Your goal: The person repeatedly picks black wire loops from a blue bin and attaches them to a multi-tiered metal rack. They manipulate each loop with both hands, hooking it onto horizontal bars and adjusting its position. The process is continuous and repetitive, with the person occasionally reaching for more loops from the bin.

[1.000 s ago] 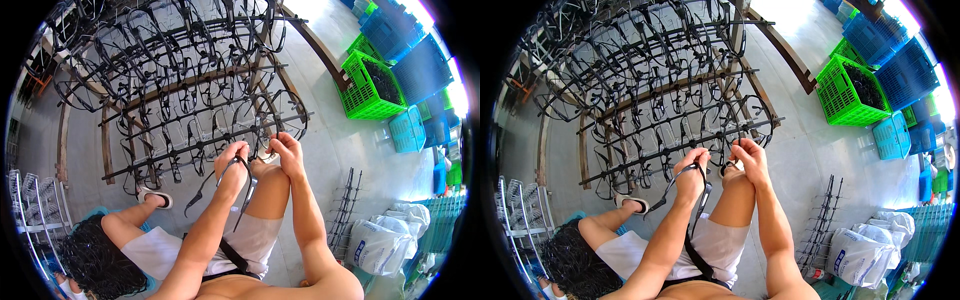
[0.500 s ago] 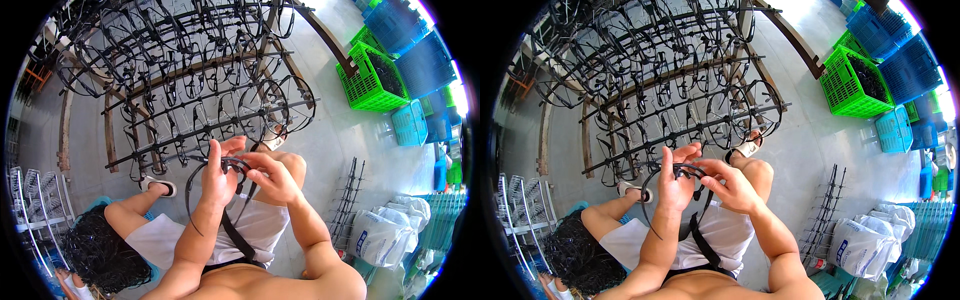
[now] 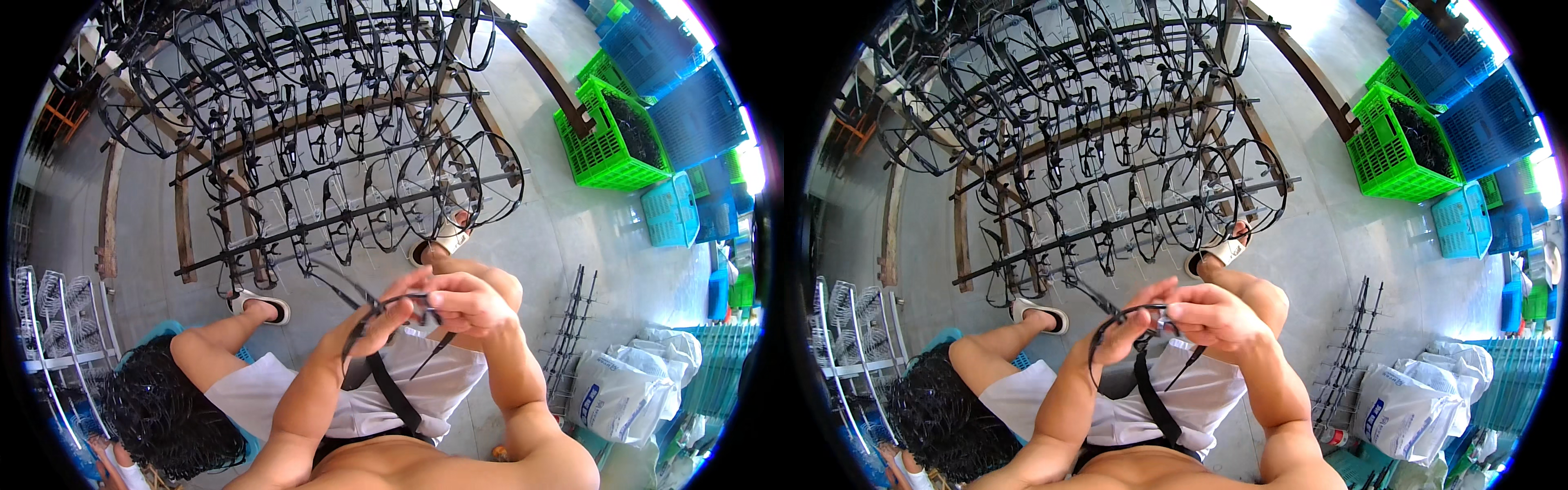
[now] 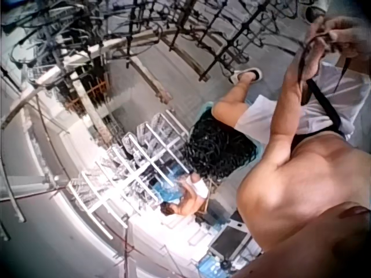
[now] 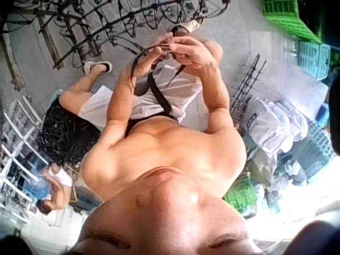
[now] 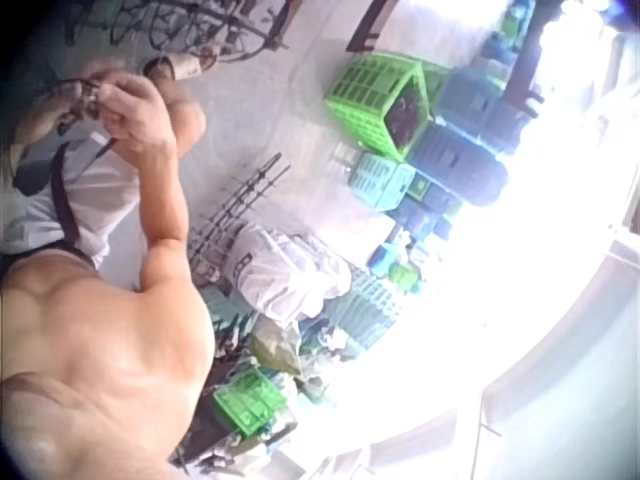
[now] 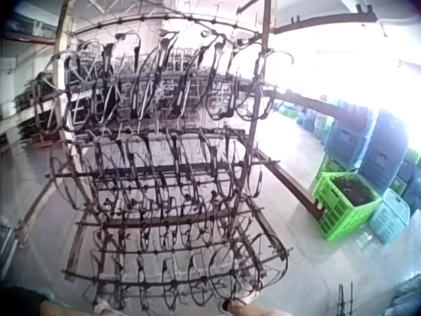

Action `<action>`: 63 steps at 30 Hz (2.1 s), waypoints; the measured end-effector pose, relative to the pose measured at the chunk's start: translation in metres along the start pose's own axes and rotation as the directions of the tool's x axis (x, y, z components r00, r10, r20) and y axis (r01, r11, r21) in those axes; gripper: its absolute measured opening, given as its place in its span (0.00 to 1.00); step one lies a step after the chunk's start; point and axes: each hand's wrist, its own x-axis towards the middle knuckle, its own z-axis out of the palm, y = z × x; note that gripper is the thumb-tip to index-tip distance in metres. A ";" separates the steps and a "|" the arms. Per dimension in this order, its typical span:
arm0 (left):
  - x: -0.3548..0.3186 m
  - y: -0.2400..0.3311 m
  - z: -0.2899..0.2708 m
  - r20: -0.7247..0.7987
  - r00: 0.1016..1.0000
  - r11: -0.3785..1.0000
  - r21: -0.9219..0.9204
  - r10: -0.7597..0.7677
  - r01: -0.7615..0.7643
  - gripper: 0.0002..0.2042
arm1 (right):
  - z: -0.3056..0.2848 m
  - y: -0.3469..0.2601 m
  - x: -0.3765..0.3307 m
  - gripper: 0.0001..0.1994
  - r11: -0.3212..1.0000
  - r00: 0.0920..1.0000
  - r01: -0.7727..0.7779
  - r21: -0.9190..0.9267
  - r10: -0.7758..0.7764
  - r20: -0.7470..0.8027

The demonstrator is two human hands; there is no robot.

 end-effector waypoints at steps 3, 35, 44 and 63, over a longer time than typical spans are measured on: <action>-0.014 -0.009 -0.007 0.074 0.995 0.998 -0.003 -0.069 0.069 0.19 | -0.014 -0.009 -0.031 0.07 0.893 0.905 0.423 0.153 -0.410 -0.114; 0.031 -0.019 -0.023 -0.470 0.551 0.450 0.874 0.690 0.182 0.06 | -0.028 -0.010 0.136 0.09 0.775 0.717 0.632 0.001 -0.585 -0.380; 0.043 -0.008 -0.028 -0.524 0.500 0.514 0.840 0.690 0.173 0.06 | -0.035 0.033 0.111 0.18 0.679 0.662 0.734 0.005 -0.714 -0.227; -0.023 0.009 -0.014 -0.691 0.702 0.842 -0.264 0.175 -0.470 0.17 | 0.021 0.043 0.074 0.19 -0.044 0.376 0.428 -0.903 -0.900 0.222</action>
